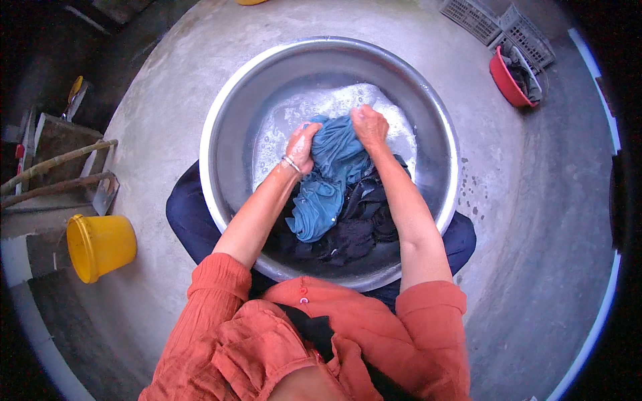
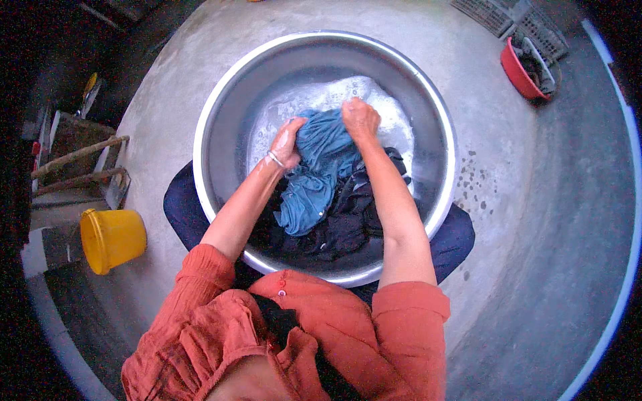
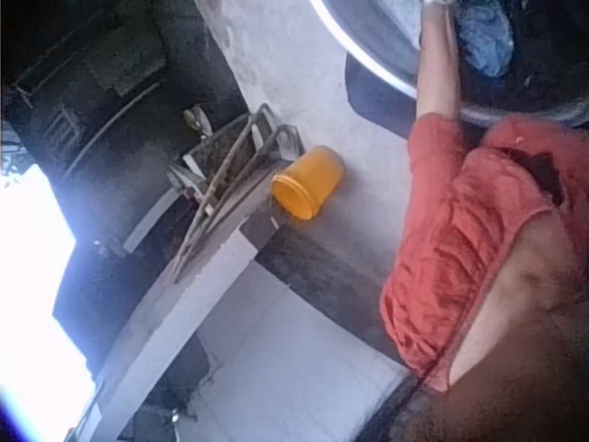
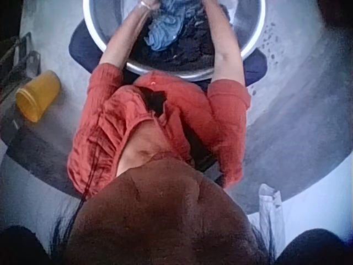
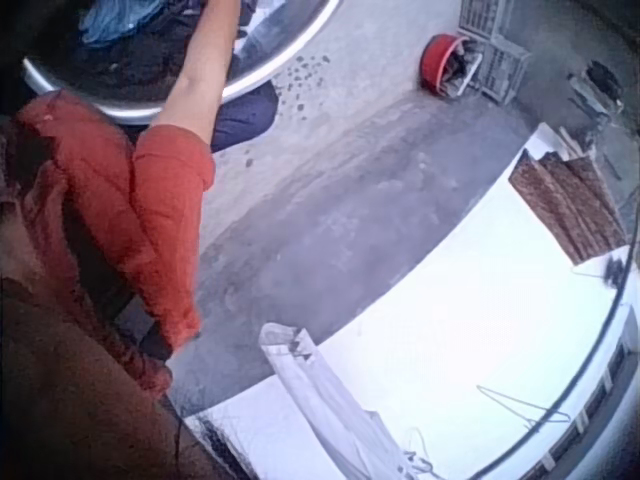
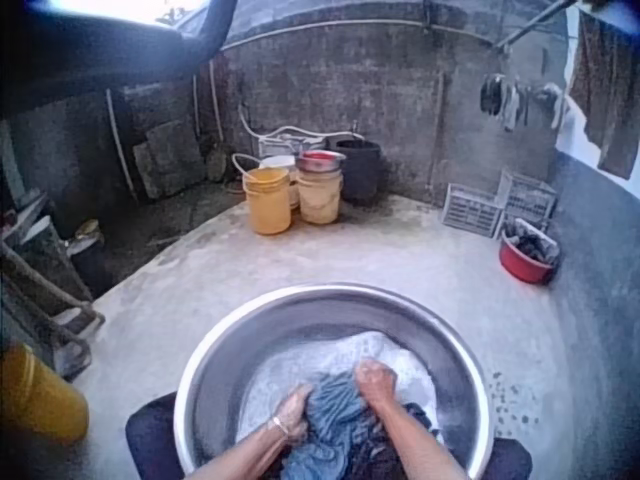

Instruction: The person washes a blue shirt by hand in a large metal basin filled with soapy water. They repeatedly scrub, squeeze, and wring the garment, occasionally lifting it to inspect it before submerging it again. Other dark clothes are visible in the basin but are not actively handled.

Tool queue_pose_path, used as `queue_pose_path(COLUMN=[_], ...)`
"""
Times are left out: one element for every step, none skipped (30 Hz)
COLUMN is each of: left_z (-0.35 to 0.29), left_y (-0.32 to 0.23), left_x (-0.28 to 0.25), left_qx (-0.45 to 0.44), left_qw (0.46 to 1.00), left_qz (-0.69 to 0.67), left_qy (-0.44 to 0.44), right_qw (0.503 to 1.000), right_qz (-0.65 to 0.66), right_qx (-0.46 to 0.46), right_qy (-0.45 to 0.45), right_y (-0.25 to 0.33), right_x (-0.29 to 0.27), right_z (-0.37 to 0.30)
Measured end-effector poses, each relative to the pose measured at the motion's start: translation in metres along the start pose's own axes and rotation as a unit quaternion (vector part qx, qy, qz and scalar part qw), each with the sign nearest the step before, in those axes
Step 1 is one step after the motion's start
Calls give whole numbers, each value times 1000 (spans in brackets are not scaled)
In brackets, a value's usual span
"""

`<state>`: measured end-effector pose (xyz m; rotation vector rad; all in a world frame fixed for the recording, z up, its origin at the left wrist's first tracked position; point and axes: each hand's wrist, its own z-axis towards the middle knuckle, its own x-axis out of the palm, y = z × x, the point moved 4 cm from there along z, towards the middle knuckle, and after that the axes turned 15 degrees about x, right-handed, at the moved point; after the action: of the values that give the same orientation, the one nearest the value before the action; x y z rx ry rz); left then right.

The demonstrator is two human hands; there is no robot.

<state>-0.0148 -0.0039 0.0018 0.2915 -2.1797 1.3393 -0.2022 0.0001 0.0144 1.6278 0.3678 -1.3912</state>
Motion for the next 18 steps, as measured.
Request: queue_pose_path(left_z=[8,13,19,26,27,28,22,18,13,7,4,1,0,1,3,6,7,7], left_y=[3,5,15,28,29,29,25,19,12,4,-4,-8,-12,-11,-9,-5,1,7], left_x=[-10,-21,-50,-67,-67,-66,-39,-29,-16,-10,-13,-15,-25,-32,-37,-37,-34,-32], left_qx=[51,66,1,-66,-70,-54,-44,-22,-2,18,4,-14,-36,-40,-45,-30,-16,-2], left_qw=[998,993,997,996,994,995,996,999,999,997,997,995,985,983,981,988,993,996], left_qz=[46,101,75,49,80,79,75,44,9,-24,-53,-83,-115,-123,-132,-116,-101,-85], left_qy=[-4,-10,-19,-21,-26,-33,-27,5,38,65,62,61,120,127,137,98,58,17], right_qw=[998,993,976,977,978,978,986,986,974,966,964,953,938,933,928,923,916,911], right_qz=[2,4,-7,-21,-34,-47,-23,93,184,245,245,267,283,274,275,275,278,314], right_qx=[56,115,214,203,195,187,138,84,43,5,-57,-122,-181,-229,-244,-262,-291,-267], right_qy=[-12,-28,44,58,71,84,89,113,128,79,93,70,85,41,53,63,15,-11], right_y=[-25,-46,-32,-22,-14,-5,-14,-5,7,32,62,84,107,126,129,132,126,117], right_x=[1,0,-15,-17,-14,-8,17,29,35,29,11,-4,-22,-40,-38,-35,-28,-20], right_z=[8,14,2,-9,-20,-28,-26,-32,-38,-59,-79,-99,-120,-138,-146,-148,-139,-121])
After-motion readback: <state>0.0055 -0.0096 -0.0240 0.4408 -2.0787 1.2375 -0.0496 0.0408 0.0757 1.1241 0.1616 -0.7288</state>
